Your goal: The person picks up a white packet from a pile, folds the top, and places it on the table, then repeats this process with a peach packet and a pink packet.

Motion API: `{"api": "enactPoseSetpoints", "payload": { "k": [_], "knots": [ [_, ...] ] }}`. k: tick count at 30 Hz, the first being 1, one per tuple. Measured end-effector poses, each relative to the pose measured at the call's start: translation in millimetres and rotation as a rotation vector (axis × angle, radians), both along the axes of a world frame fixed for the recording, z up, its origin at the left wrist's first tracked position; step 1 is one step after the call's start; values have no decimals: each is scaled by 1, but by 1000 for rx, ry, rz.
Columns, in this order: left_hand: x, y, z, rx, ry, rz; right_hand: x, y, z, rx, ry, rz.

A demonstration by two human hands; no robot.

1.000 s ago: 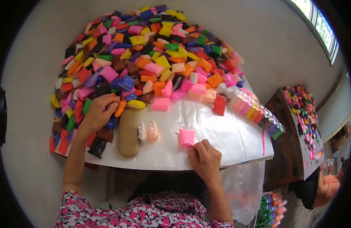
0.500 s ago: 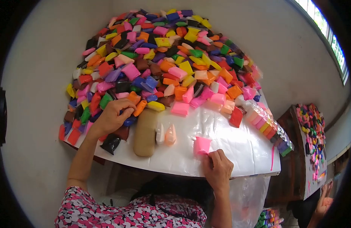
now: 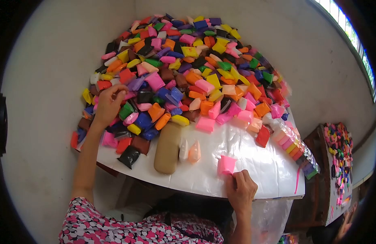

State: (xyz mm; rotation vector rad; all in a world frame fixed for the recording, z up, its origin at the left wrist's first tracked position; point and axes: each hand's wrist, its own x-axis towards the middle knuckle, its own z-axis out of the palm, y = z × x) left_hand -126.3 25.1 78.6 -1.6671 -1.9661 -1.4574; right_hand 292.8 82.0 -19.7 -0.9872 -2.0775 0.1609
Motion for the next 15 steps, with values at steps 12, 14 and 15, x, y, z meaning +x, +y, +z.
{"api": "enactPoseSetpoints", "payload": {
  "k": [12, 14, 15],
  "knots": [
    [-69, 140, 19, -327, 625, 484, 0, -1, 3, -22, 10, 0],
    [-74, 148, 14, -364, 442, 475, -1, 0, 2, -16, 11, 5],
    [-71, 146, 15, -344, 420, 448, -1, -1, 1, -8, 9, 7]
  ]
}}
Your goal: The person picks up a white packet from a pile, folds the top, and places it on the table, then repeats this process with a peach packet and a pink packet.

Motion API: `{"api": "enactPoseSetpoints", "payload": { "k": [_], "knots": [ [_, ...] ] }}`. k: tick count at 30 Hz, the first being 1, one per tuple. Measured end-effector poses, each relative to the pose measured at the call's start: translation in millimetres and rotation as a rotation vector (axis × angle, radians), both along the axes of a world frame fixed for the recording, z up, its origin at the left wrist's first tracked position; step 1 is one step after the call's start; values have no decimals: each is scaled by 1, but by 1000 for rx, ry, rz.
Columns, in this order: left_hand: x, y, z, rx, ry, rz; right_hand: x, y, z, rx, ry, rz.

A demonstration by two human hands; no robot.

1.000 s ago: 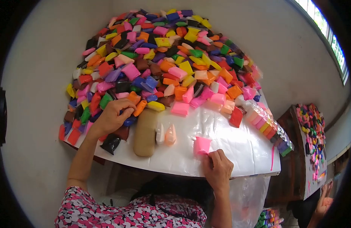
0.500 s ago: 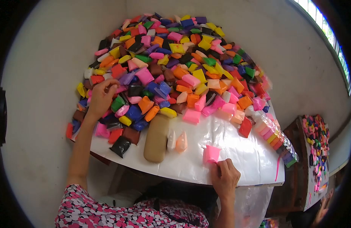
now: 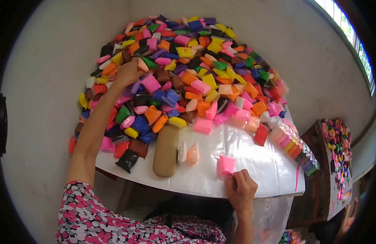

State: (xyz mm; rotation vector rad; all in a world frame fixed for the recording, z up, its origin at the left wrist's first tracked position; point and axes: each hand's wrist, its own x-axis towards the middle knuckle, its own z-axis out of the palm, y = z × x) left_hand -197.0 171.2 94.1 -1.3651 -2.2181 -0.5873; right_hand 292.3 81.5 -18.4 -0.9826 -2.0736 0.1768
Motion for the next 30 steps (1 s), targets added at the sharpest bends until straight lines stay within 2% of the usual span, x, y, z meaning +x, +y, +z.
{"api": "enactPoseSetpoints", "payload": {
  "k": [5, 8, 11, 14, 17, 20, 23, 25, 28, 30],
  "knots": [
    [-12, 0, 2, 53, -54, -97, 0, 1, 1, 15, -27, 1],
    [-8, -6, 7, 109, -187, -118, 1, 1, 2, 12, -35, 6],
    [-38, 4, 2, 154, -492, -285, 0, 1, 7, 1, -42, -14],
    [-34, -19, 6, 337, -326, -488, -4, 2, 14, 28, -97, -96],
    [-29, -38, 15, 476, -553, -672, -4, 11, 9, 136, -198, -138],
    [9, -73, 29, 517, -817, -689, -3, 14, 2, 132, -218, -168],
    [81, -121, 38, 432, -1033, -668, -1, 22, -2, 179, -178, -197],
    [107, -133, 26, 386, -1078, -858, -2, 25, -6, 148, -114, -162],
    [175, -164, 20, 296, -1076, -824, 1, 23, -8, 118, -109, -154],
    [218, -183, 10, 238, -1167, -745, 4, 21, -9, 81, -91, -147]
  ]
}}
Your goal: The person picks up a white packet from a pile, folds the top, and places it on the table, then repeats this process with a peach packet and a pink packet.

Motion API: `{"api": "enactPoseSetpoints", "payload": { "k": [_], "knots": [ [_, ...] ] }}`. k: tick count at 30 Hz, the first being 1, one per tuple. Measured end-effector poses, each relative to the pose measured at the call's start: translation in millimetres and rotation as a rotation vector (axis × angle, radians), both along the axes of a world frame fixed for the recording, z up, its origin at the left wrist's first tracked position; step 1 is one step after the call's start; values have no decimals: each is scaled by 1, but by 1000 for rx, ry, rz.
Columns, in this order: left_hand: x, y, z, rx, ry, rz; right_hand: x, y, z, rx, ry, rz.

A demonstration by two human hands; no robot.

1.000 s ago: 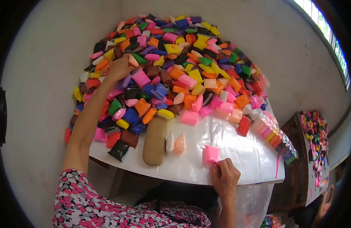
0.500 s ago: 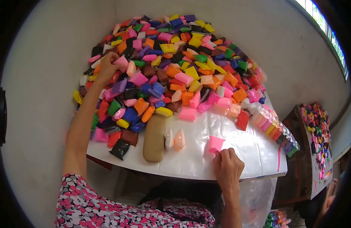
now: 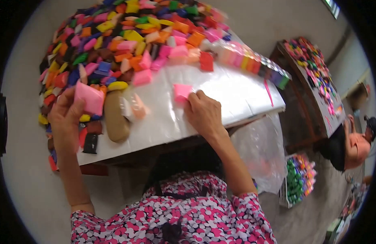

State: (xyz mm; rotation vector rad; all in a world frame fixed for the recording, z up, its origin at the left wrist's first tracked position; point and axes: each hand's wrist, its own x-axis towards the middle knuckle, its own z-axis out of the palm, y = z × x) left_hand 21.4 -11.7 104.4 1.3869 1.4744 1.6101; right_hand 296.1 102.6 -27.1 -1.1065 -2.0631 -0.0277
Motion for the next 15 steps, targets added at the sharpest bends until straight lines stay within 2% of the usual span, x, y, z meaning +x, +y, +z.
{"api": "enactPoseSetpoints", "payload": {
  "k": [5, 11, 15],
  "knots": [
    [93, -5, -52, 15, -261, -275, 8, -6, 1, -2, 21, 16],
    [137, 39, -103, -201, -172, -198, 51, -17, 10, -12, -141, -39],
    [147, 61, -112, -213, 32, -134, 70, -23, 8, 18, -122, -9]
  ]
}}
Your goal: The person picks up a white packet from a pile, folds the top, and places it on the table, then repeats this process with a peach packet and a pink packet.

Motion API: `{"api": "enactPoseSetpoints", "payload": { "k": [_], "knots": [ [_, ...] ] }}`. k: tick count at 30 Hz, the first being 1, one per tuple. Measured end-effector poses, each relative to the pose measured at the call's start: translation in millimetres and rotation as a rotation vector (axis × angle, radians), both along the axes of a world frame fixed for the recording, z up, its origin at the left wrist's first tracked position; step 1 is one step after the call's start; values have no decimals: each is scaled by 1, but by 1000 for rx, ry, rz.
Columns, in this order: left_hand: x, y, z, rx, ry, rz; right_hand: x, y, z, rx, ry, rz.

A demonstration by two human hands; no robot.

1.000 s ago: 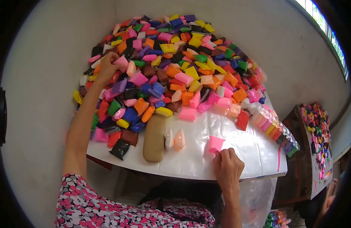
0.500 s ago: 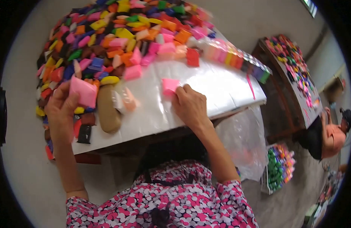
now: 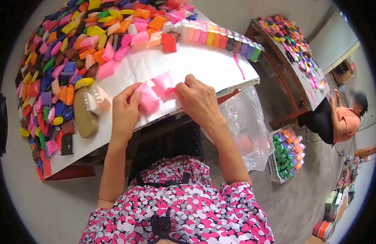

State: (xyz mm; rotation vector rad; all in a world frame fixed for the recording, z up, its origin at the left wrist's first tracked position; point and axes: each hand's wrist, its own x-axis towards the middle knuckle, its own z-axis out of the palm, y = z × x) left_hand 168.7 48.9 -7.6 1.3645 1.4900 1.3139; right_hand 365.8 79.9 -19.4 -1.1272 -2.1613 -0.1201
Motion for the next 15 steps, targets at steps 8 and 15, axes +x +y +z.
{"api": "enactPoseSetpoints", "payload": {
  "k": [8, 15],
  "knots": [
    [1, 19, 13, -114, 54, -134, 16, 0, -1, -11, 21, 68],
    [-1, 21, 6, -32, -24, -194, 24, -1, 1, -58, 42, 72]
  ]
}}
